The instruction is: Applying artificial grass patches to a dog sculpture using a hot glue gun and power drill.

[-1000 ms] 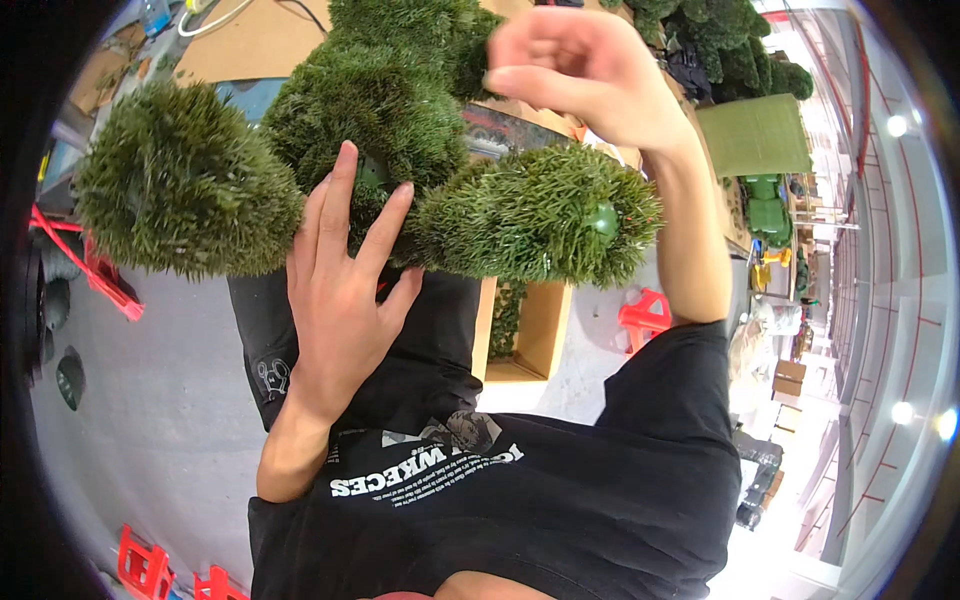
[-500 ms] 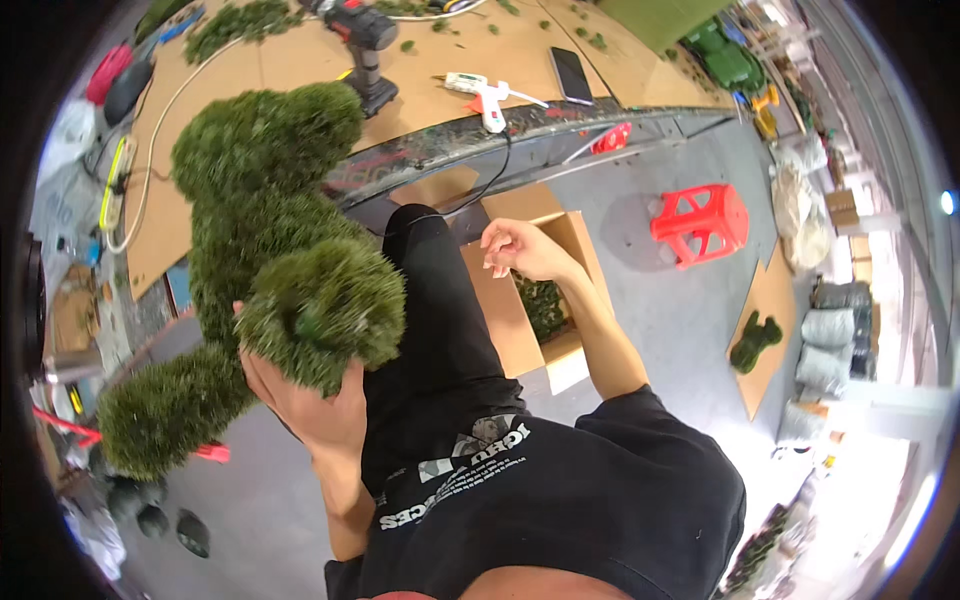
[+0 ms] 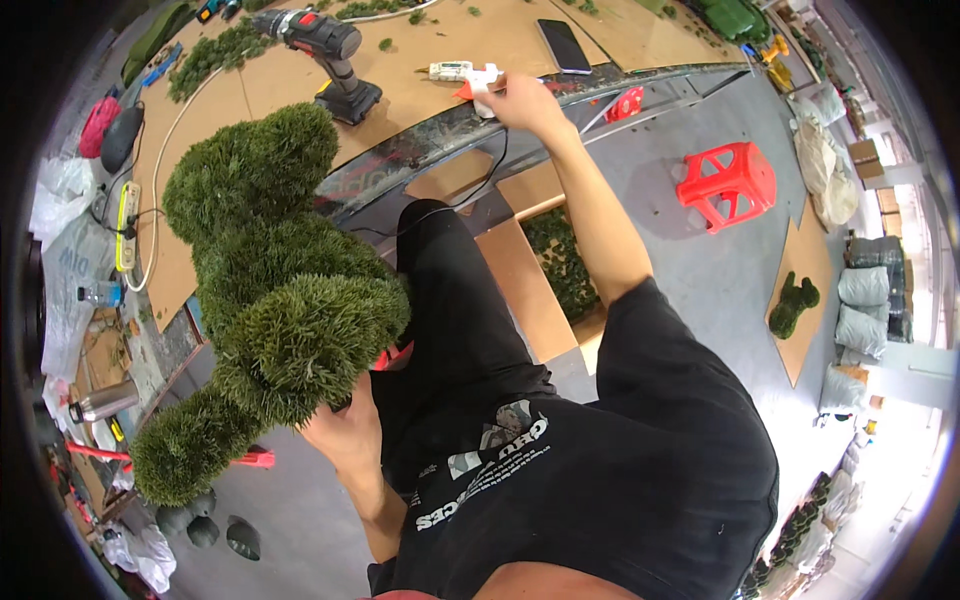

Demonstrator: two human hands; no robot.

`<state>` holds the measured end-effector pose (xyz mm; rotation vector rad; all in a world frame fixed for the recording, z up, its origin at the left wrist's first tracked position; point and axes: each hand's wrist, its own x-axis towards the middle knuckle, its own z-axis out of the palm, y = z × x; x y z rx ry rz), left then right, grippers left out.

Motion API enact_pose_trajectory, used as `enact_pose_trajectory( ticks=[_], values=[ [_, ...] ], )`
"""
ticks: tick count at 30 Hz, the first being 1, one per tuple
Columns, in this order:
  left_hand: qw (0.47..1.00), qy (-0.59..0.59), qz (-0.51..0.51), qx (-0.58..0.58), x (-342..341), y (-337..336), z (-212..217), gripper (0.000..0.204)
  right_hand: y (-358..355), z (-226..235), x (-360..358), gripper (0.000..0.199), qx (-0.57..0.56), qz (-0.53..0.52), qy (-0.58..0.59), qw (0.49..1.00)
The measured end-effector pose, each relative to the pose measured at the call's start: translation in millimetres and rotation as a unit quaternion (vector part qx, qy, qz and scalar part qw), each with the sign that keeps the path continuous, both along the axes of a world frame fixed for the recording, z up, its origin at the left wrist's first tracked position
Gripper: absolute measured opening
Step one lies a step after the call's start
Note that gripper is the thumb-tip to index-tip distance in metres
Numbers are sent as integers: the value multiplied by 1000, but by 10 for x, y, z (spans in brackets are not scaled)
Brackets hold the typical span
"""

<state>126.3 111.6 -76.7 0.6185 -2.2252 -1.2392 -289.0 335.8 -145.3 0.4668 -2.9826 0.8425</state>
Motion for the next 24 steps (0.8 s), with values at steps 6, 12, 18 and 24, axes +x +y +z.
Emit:
enact_pose_trajectory(
  ticks=[6, 12, 18, 24],
  values=[
    [996, 50, 38, -61, -136, 6, 49, 71, -86, -433, -683, 69, 1, -57, -28, 998],
    [973, 2, -12, -230, -58, -79, 135, 75, -190, -111, -349, 38, -285, -52, -294, 911],
    [969, -11, 8, -249, -13, -169, 74, 78, -293, 378, 185, 33, -590, 153, -335, 719],
    [985, 12, -11, -173, 6, -147, 79, 77, -643, 1288, 670, 47, -518, 502, -278, 635]
  ],
)
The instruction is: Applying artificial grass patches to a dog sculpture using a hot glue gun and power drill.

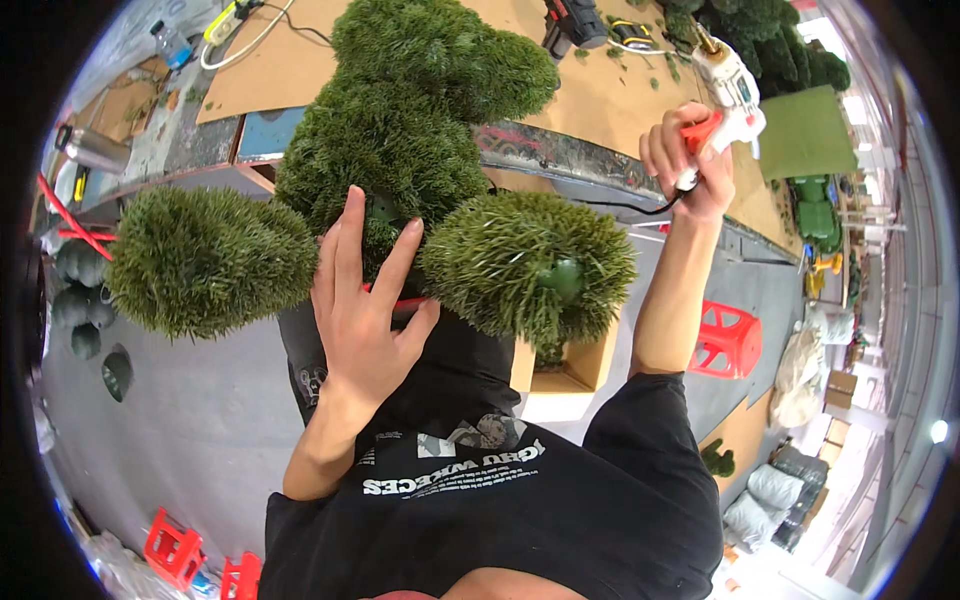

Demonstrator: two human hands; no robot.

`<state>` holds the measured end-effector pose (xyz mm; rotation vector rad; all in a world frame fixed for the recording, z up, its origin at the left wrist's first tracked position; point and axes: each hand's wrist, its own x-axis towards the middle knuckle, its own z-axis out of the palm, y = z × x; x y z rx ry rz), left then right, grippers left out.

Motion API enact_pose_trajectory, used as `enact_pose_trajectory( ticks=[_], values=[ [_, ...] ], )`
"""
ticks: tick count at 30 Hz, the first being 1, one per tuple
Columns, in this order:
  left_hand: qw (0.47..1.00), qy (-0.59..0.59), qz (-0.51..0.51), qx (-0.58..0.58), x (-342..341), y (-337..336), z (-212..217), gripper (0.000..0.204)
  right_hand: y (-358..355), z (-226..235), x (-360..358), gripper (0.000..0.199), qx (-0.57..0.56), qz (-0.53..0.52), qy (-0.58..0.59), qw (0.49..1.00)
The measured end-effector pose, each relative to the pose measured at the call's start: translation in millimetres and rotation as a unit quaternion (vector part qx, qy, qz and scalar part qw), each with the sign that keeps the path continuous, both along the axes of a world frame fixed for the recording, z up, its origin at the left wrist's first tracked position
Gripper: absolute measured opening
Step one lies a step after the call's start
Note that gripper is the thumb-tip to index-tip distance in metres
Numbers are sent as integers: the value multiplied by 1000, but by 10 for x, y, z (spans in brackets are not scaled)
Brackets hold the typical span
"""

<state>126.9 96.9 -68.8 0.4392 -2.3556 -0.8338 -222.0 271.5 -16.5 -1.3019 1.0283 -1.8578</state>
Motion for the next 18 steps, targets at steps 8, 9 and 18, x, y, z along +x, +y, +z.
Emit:
enact_pose_trajectory(
  ticks=[8, 9, 18],
  values=[
    [1000, 0, 12, 26, -2, 22, 35, 77, -701, 1127, 560, 34, 357, 36, 396, 845],
    [1000, 0, 6, 28, -4, 24, 33, 78, -819, 1195, 545, 31, 311, 81, 462, 826],
    [1000, -9, 19, 14, 35, -4, 42, 80, -1216, 1191, 789, 27, 208, 101, 657, 717]
  ],
)
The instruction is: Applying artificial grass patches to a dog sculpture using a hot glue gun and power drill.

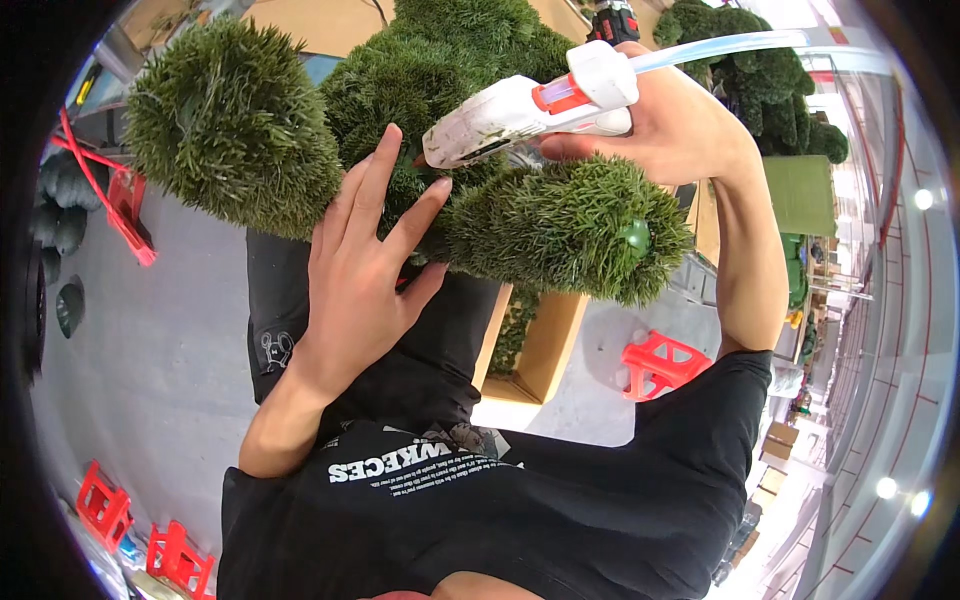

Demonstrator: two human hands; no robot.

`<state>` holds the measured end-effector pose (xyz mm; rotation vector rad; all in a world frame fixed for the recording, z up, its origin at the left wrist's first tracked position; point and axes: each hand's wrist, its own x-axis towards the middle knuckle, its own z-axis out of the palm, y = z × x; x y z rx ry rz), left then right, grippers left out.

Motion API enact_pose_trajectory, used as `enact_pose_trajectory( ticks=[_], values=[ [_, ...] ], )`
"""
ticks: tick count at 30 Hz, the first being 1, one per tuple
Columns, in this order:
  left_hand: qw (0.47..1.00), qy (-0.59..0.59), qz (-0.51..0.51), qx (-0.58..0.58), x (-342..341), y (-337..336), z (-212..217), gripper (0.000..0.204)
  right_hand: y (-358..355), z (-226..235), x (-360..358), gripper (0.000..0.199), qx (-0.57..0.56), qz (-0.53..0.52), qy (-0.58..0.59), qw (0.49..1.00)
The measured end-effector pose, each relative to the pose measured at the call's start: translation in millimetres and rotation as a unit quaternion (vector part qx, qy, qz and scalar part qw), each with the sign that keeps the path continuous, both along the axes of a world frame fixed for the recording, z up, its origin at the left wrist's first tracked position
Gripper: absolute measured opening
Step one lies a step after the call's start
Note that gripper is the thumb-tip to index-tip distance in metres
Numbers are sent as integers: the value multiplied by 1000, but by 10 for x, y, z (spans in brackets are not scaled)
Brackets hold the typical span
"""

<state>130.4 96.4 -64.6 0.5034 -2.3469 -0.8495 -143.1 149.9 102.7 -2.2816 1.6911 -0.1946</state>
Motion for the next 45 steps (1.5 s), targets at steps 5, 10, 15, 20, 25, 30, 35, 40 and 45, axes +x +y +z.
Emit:
enact_pose_trajectory(
  ticks=[5, 10, 15, 20, 25, 30, 35, 40, 45],
  values=[
    [1000, 7, -1, -5, -12, 6, -12, 78, 74, -62, 25, 32, -15, -26, 12, 999],
    [1000, 9, 1, -2, -18, 15, -22, 75, 84, -85, 11, 33, -19, 8, 55, 998],
    [1000, -8, 12, 5, 3, 28, -35, 77, 60, -113, 72, 33, -17, -11, 60, 998],
    [1000, 12, 4, -3, -32, 24, -36, 77, 104, -45, 130, 31, -23, -26, 92, 995],
    [1000, 3, 11, -2, 3, 5, -34, 76, 20, -101, 208, 29, 5, -55, 41, 998],
    [1000, 12, -7, 13, -53, 33, -9, 76, 84, -3, 228, 28, 11, -63, 60, 996],
    [1000, 6, 7, 8, -16, 16, -17, 76, 51, -79, 303, 28, 1, -101, 56, 993],
    [1000, 11, 9, 8, -25, 29, -38, 77, 67, -64, 202, 28, -2, -64, 72, 995],
    [1000, 7, 8, 7, -25, 31, -46, 76, 72, -63, 222, 27, 3, -81, 74, 994]
  ],
)
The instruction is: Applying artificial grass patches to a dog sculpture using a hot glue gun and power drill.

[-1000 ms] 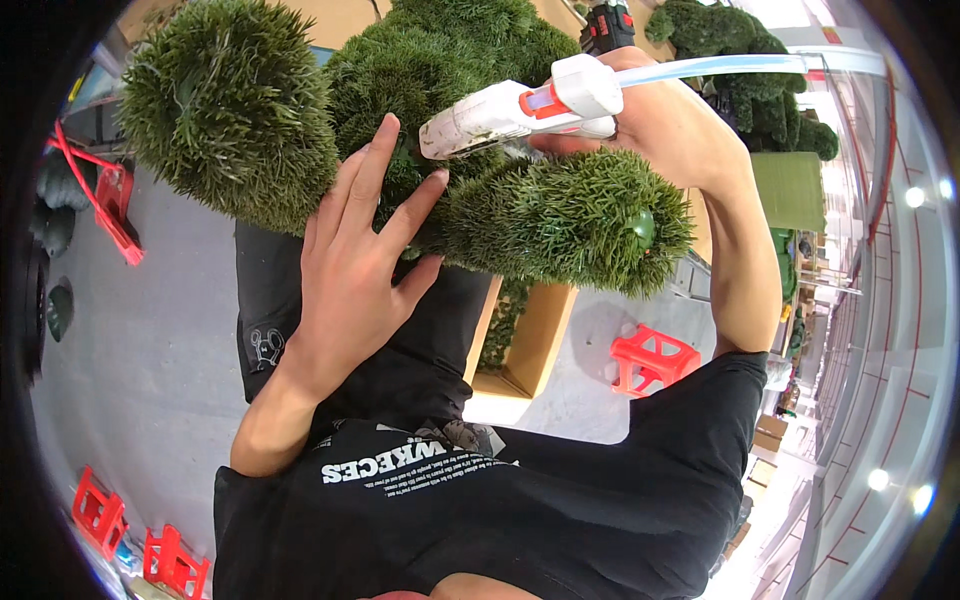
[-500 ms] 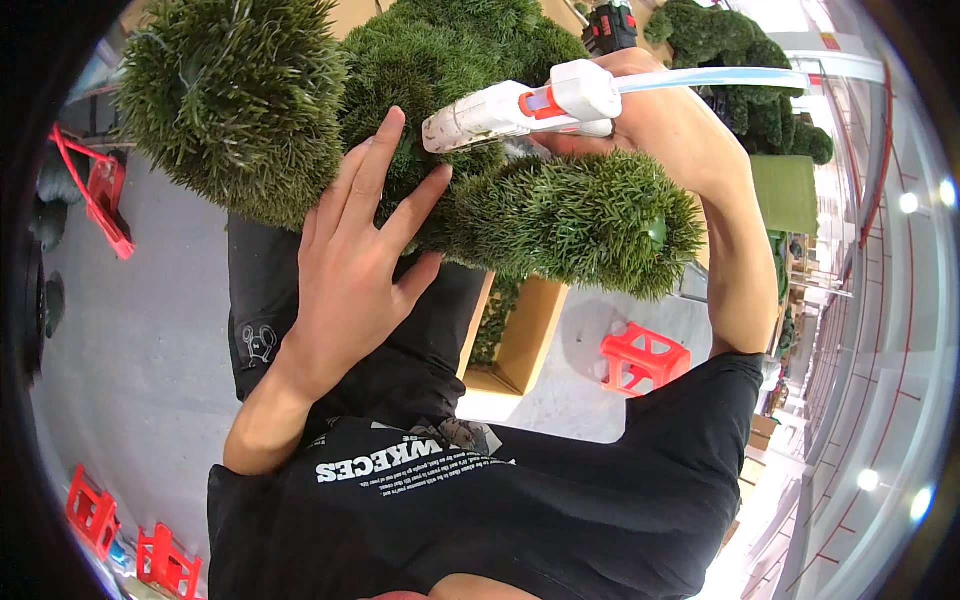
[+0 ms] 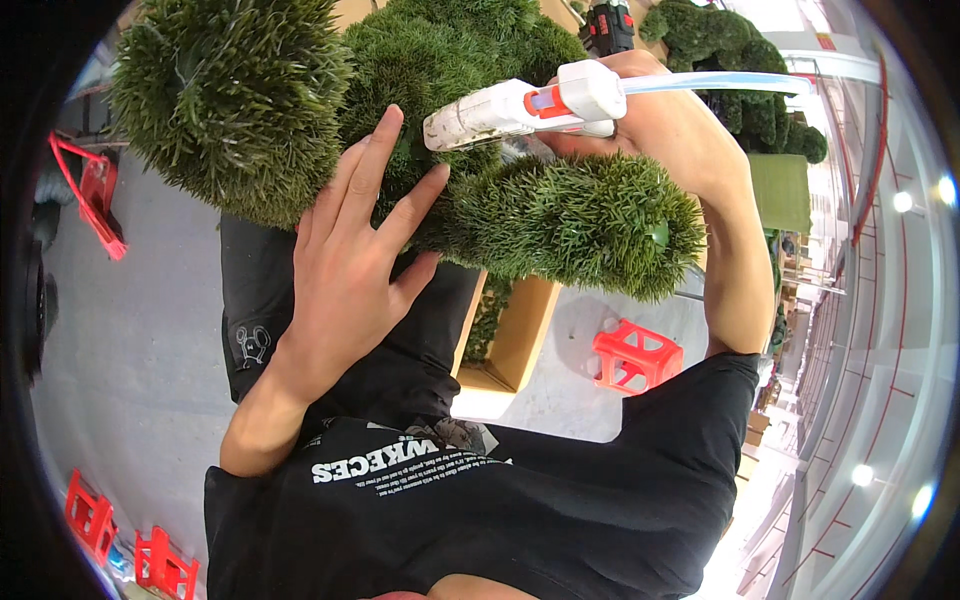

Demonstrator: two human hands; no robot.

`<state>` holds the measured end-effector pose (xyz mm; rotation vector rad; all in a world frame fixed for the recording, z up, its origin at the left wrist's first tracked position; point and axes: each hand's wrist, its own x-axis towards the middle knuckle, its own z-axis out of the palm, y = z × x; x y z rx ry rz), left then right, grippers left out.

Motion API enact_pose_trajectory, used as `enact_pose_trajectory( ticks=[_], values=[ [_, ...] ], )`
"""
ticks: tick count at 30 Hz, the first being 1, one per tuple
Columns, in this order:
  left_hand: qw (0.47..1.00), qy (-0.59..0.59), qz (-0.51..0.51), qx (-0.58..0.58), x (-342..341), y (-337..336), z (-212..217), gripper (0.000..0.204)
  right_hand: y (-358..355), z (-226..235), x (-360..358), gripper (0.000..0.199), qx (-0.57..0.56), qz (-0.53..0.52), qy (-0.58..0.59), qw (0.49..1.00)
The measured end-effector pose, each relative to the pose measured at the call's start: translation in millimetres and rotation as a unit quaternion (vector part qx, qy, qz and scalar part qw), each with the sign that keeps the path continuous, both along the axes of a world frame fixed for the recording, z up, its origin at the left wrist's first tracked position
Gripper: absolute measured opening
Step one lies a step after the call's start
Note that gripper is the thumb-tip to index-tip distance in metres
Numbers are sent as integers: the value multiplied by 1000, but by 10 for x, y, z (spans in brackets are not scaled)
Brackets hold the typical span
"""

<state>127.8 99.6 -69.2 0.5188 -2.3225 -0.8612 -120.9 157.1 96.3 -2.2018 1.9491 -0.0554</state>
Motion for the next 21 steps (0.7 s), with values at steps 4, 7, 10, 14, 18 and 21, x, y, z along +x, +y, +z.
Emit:
enact_pose_trajectory(
  ticks=[4, 7, 10, 14, 18, 21],
  values=[
    [1000, -7, 4, 4, 7, -3, 1, 76, -11, 5, 61, 26, 13, -29, -4, 999],
    [1000, 2, -3, 2, -16, 3, 12, 76, 11, 79, 44, 26, 58, -74, 46, 994],
    [1000, -1, -3, 3, -5, -3, 3, 76, 0, 23, 23, 27, 21, -20, 56, 998],
    [1000, -7, 4, 1, 22, -15, 0, 76, -34, -56, -52, 28, -23, 47, 9, 999],
    [1000, 7, -4, 3, -13, -2, 10, 76, 22, 28, -31, 29, 26, -31, -36, 999],
    [1000, 8, -1, 2, -9, -4, 7, 76, -16, 25, -10, 28, 19, 9, -26, 999]
  ],
)
